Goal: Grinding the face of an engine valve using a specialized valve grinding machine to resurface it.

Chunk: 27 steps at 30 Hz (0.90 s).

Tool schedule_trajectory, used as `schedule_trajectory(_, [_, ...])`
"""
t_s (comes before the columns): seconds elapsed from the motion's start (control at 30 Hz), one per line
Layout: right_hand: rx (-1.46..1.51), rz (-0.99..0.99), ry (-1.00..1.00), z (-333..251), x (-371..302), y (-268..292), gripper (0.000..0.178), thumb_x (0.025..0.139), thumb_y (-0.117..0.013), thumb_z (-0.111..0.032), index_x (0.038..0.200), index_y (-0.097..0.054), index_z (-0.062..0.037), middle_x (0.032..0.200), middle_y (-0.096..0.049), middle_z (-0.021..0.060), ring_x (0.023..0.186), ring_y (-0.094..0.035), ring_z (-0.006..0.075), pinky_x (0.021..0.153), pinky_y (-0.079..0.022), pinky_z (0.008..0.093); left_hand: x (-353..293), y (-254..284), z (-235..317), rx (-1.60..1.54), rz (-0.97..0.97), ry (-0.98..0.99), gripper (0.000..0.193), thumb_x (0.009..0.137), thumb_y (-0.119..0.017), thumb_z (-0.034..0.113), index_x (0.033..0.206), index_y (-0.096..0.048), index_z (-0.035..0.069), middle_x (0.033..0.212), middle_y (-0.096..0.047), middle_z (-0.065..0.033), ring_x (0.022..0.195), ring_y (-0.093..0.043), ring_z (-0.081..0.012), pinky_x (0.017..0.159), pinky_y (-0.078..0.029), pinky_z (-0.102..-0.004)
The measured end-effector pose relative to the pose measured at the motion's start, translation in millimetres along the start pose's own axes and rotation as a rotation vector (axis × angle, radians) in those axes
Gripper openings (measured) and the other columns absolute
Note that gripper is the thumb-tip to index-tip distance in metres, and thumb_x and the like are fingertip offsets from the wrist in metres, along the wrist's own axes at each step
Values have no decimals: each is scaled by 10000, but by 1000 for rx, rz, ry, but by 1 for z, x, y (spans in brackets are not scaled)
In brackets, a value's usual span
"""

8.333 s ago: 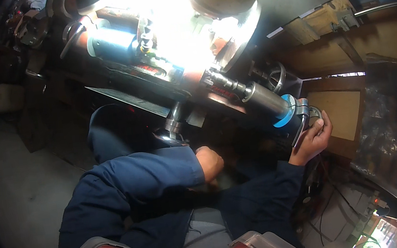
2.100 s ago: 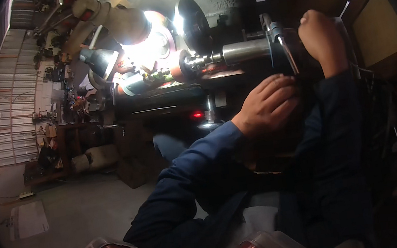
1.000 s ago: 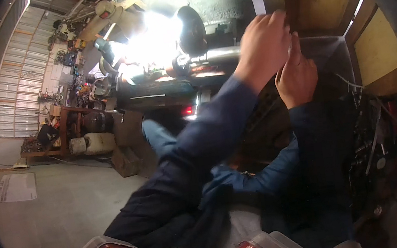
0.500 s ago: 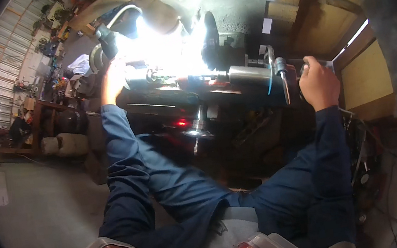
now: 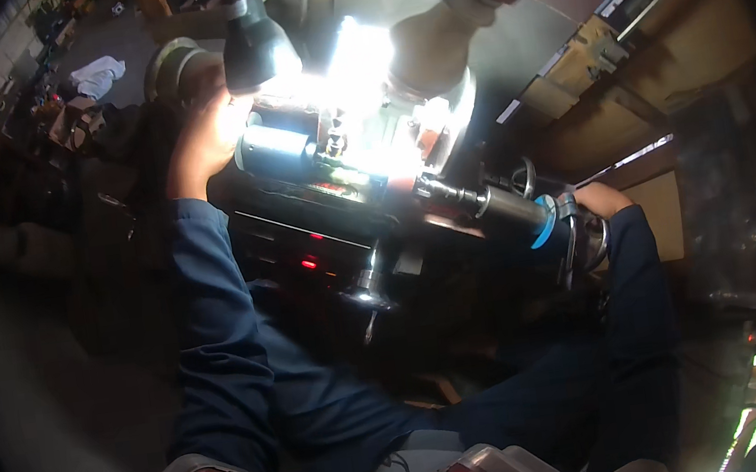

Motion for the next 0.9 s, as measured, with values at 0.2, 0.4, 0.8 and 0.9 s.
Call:
schedule_trajectory(0.2, [-43, -95, -148, 6, 9, -3, 318, 894, -732, -341, 998, -780, -45, 900, -739, 14, 753, -636, 139, 696, -496, 312, -2, 1, 1, 80, 75, 8, 287, 980, -571, 259, 1196, -630, 79, 1556, -405, -216, 1463, -333, -422, 1152, -312, -603])
schedule_trajectory(0.4, [-243, 167, 55, -2, -16, 11, 390, 936, -663, -398, 866, -769, -30, 735, -696, 34, 661, -585, 112, 598, -439, 305, -6, 6, 9, 206, 80, 48, 319, 989, -560, 249, 1262, -613, 92, 1555, -414, -184, 1455, -352, -400, 1149, -326, -577])
schedule_trajectory(0.8, [-364, 776, 257, -21, -108, -7, 323, 1013, -525, -222, 1085, -723, 23, 976, -738, 192, 904, -706, 309, 816, -516, 391, -11, 7, 10, 288, 112, -18, 327, 1021, -574, 267, 1250, -612, 37, 1471, -496, -195, 1394, -425, -375, 1134, -350, -498])
schedule_trajectory(0.9, [-358, 896, 254, -20, -123, -16, 325, 1032, -511, -221, 1126, -707, 21, 1050, -732, 201, 979, -702, 332, 866, -517, 396, -12, 6, 6, 202, 65, 31, 326, 1014, -591, 241, 1247, -599, 13, 1459, -502, -198, 1363, -456, -377, 1124, -374, -441])
Point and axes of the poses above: each hand's wrist, its own x-axis towards the middle knuckle, its own y-axis out of the back of the hand, z = x × y, the point moved 8 cm from there along x, towards the middle knuckle
